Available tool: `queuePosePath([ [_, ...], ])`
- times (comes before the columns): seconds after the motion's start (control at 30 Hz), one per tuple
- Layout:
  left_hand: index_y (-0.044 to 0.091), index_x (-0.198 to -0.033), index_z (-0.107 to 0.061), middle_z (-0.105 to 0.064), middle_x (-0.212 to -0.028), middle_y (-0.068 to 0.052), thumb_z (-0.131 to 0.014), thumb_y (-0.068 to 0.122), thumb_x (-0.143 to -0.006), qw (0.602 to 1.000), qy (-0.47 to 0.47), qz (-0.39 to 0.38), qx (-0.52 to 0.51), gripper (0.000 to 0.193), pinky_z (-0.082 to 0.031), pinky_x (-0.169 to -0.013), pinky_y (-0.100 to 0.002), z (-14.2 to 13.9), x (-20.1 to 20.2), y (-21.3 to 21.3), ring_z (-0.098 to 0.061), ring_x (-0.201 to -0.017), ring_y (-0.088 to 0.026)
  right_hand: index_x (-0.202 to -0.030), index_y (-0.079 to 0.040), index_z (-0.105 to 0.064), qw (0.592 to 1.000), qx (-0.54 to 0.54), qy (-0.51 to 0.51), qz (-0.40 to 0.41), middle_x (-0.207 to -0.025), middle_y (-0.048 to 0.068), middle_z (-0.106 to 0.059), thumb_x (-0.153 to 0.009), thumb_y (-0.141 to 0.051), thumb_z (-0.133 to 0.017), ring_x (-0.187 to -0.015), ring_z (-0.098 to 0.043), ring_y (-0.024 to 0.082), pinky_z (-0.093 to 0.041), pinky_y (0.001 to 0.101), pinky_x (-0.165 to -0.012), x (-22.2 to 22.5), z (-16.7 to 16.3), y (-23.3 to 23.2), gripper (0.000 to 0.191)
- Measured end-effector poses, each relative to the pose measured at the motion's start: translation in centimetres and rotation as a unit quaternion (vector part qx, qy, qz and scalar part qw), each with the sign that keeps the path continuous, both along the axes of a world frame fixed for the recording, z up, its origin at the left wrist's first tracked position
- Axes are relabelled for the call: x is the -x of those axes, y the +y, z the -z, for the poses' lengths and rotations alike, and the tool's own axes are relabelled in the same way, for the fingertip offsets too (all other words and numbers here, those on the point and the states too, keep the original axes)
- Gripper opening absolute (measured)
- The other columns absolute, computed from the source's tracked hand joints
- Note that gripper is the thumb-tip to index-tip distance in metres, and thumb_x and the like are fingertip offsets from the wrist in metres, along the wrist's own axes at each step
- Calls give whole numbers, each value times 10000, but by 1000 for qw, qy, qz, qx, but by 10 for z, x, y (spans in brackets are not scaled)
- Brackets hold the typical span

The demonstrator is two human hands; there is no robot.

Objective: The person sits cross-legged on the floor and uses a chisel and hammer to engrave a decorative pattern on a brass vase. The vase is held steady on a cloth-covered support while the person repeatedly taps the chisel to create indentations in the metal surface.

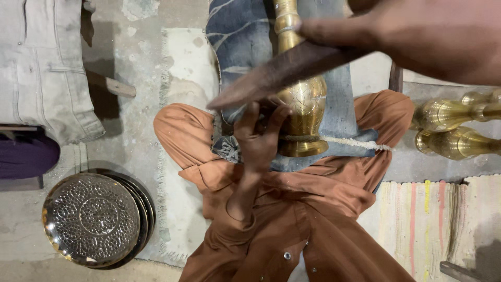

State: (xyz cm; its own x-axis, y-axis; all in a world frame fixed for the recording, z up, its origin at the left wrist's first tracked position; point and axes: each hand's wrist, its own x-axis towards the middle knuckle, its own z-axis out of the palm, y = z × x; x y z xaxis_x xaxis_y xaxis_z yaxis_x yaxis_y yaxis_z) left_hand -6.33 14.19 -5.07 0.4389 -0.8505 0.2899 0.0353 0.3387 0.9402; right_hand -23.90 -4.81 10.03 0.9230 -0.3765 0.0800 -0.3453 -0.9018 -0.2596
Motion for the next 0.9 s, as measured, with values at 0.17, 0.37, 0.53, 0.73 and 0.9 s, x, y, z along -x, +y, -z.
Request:
queuePosePath([
  [0.17,-20,-1335,-611,-719,-1031,-48,-746,5,-1009,996,53,-64,-24,354,-600,-864,-246,3,15,6,-695,-913,-94,-1572,-131,-464,989,55,132,24,-1003,154,-679,-854,-180,-793,-704,-678,263,-583,410,-630,-21,-18,8,791],
  [0.37,-24,-1366,-577,-731,-1037,-38,-751,-6,-999,993,63,-103,1,407,-608,-851,-243,9,25,9,-708,-917,-99,-1633,-325,-304,972,40,230,0,-1015,96,-659,-939,-12,-604,-728,-676,221,-577,370,-623,-65,-61,30,819],
  [0.53,-20,-1167,-651,-757,-976,-78,-781,-47,-1039,994,11,-98,-34,185,-605,-813,-239,17,22,10,-712,-861,-116,-1411,-165,-559,949,208,206,-117,-899,98,-691,-1038,-145,-651,-808,-716,227,-580,370,-689,-88,-68,39,385],
  [0.73,-17,-1384,-577,-730,-1035,-25,-762,23,-987,989,101,-99,-49,440,-589,-852,-234,17,26,9,-698,-911,-79,-1577,-198,-513,987,13,157,6,-1099,137,-713,-840,-8,-737,-782,-715,263,-577,400,-629,-70,-54,25,793],
  [0.9,-19,-1360,-607,-741,-1026,-30,-784,10,-970,989,60,-118,-60,429,-584,-842,-234,19,26,11,-672,-888,-68,-1546,-122,-529,988,71,129,-42,-1118,157,-718,-807,-81,-778,-819,-727,275,-586,417,-698,-71,-59,30,781],
])
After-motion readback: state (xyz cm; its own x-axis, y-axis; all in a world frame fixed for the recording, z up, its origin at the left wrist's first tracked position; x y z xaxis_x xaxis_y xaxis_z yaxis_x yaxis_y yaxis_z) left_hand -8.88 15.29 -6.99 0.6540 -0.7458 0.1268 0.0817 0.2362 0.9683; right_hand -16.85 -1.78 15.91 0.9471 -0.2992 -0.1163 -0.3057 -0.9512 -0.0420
